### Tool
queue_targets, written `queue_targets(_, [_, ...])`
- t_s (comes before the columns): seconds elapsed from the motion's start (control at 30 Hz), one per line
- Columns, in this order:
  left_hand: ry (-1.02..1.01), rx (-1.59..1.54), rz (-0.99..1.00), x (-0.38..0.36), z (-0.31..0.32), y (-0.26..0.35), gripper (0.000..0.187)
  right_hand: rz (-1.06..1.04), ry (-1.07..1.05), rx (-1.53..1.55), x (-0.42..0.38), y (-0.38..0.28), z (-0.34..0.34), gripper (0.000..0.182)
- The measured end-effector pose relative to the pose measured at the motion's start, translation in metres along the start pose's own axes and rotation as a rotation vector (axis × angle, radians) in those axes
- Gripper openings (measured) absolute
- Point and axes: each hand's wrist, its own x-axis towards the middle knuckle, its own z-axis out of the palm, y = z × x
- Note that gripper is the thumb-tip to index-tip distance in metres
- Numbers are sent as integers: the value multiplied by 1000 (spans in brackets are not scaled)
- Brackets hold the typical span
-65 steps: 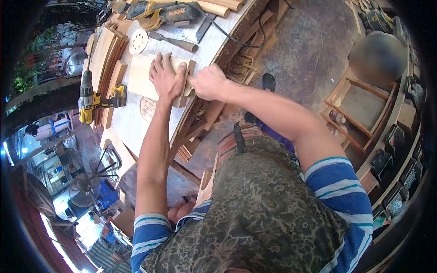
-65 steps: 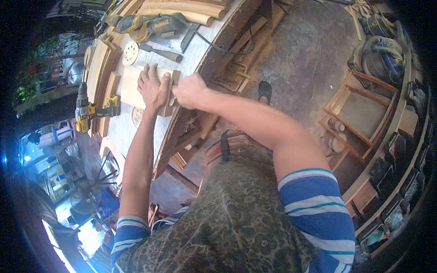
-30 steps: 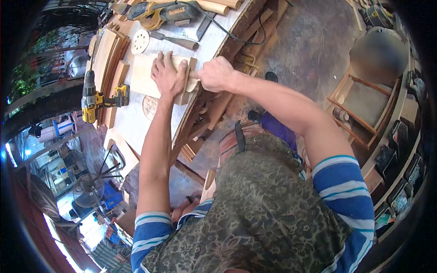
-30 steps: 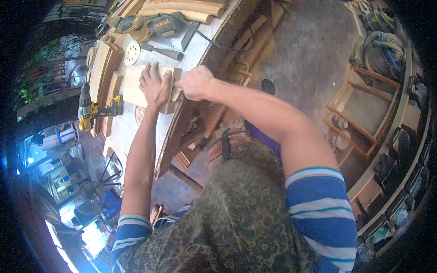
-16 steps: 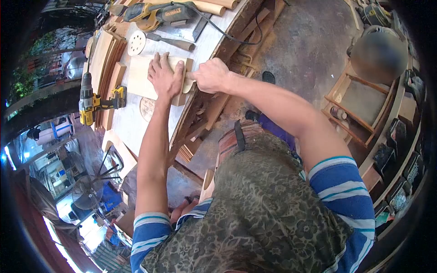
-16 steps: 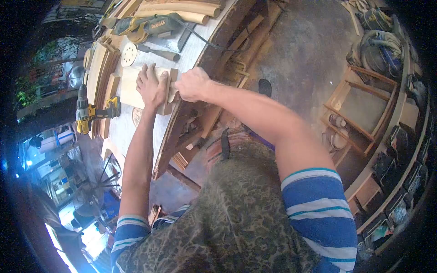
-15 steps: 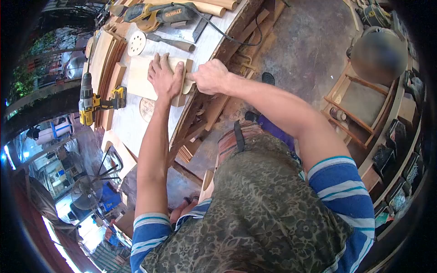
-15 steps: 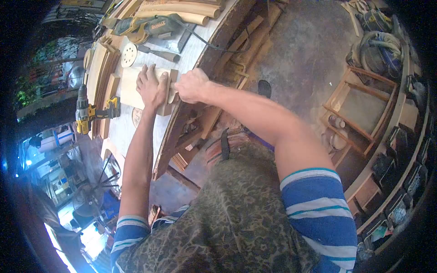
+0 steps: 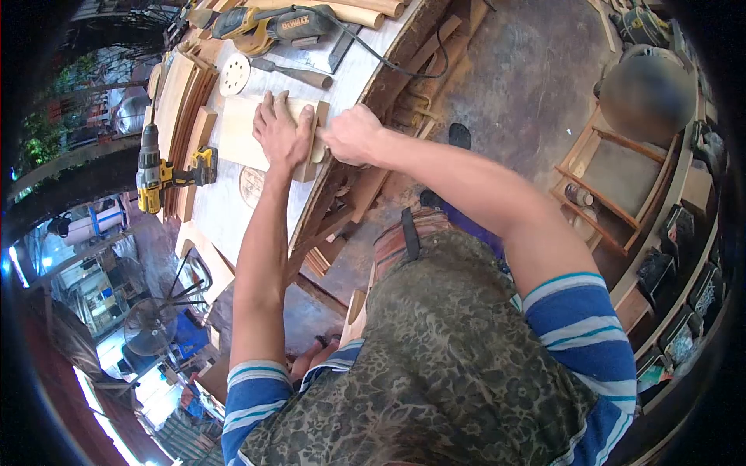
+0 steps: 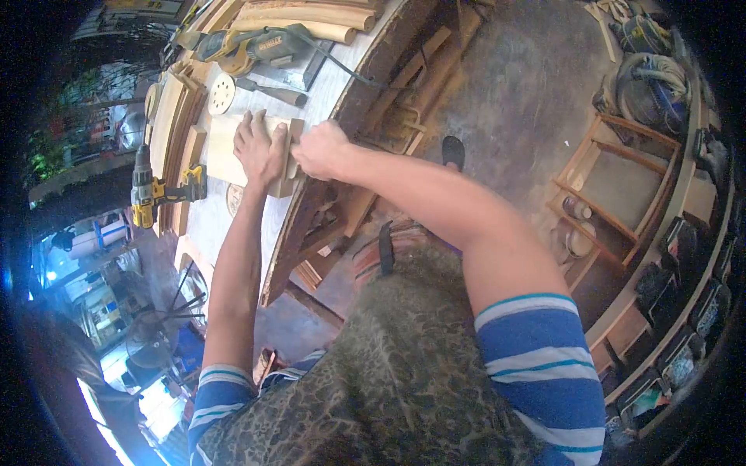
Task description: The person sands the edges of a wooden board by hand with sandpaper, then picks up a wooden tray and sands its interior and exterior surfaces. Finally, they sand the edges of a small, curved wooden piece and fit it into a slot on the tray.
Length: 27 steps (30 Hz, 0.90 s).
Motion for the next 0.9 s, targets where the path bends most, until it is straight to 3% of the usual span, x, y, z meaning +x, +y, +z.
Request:
queue_targets(0.13, [-18,1,-15,-2,-5,-1,76,-8,-68,21,-13,-5,0,37])
queue_targets(0.2, [-5,3,1,-1,-2,1,76,56,61,74,-24,-3,3,30])
queue_targets(0.33, [-4,-10,-3,3,-5,3,76,29,-16,11,-8,-2,-7,32])
queue_targets(0.9, [-3,-30,3,-1,-5,2,75,-26,102,72,-22,-8,4,26])
